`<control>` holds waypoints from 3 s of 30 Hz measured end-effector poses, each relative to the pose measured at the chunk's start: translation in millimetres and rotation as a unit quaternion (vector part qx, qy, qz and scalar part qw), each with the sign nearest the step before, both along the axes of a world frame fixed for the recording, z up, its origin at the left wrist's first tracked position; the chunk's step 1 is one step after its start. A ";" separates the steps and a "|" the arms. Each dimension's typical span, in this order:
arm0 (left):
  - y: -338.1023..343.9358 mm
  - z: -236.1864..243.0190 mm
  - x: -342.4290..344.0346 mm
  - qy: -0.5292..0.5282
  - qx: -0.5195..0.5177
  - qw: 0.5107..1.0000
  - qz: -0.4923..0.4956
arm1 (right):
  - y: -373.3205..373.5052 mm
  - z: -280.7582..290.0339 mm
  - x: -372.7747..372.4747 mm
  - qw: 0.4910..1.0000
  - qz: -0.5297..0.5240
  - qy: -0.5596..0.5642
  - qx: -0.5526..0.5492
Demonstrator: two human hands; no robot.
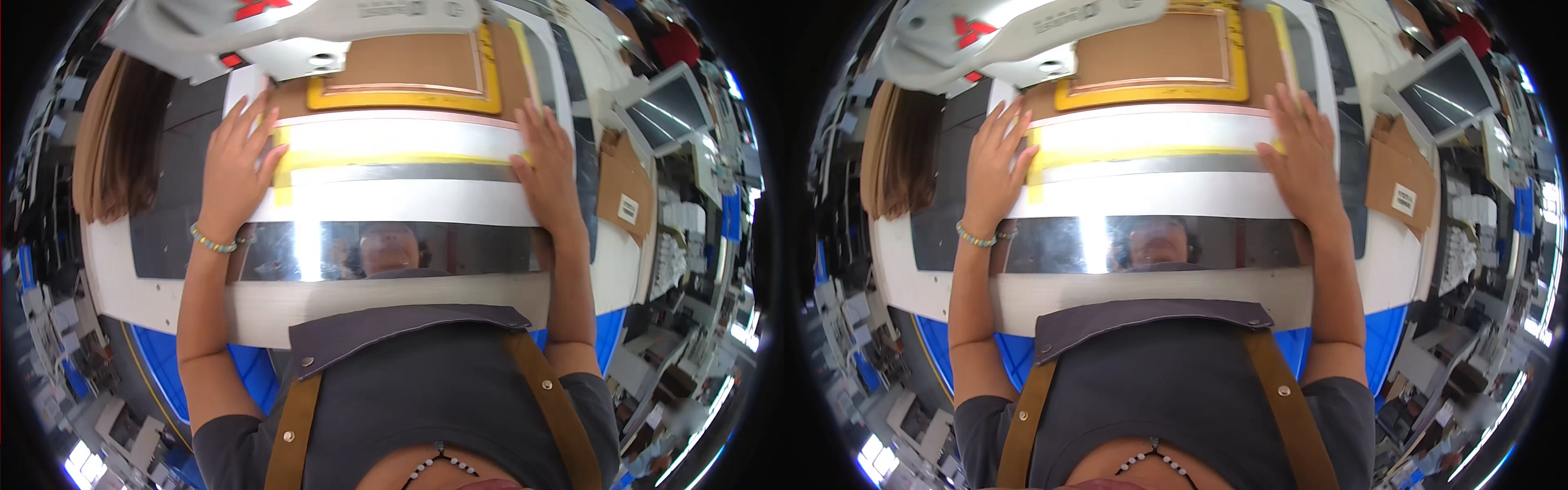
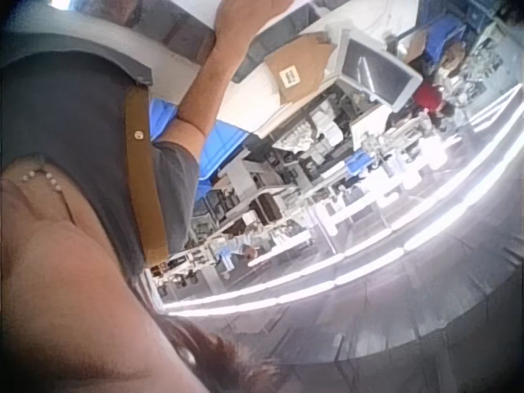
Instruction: Sewing logos and lining into leather bags using an industrial sewing machine.
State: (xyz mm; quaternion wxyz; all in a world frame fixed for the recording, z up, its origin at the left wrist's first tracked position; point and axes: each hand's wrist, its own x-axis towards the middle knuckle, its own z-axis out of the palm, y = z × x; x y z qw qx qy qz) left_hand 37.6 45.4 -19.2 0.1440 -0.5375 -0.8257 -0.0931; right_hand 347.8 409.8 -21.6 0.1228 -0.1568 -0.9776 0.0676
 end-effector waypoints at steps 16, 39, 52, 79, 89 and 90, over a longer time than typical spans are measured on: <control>0.0 -4.9 -2.4 -0.066 -0.004 0.998 -0.006 | -0.1 -1.6 4.9 0.999 -0.022 -0.028 0.036; 3.1 -5.0 -4.0 -0.061 -0.022 0.998 -0.027 | 88.5 81.9 136.1 0.970 -0.225 0.087 0.029; -27.4 38.9 -36.4 -0.168 0.010 0.985 0.020 | 152.9 127.8 134.0 0.978 -0.146 0.038 -0.143; 91.0 -8.5 -71.6 -0.224 -0.012 0.969 -0.101 | -1.0 -7.4 -206.9 0.962 0.202 0.182 -0.014; 107.8 -3.4 -75.1 -0.200 -0.034 0.964 -0.171 | -3.2 -12.1 -204.6 0.958 0.206 0.199 -0.011; 107.9 -5.0 -78.4 -0.199 -0.033 0.964 -0.170 | -2.9 -11.3 -205.2 0.955 0.215 0.202 -0.016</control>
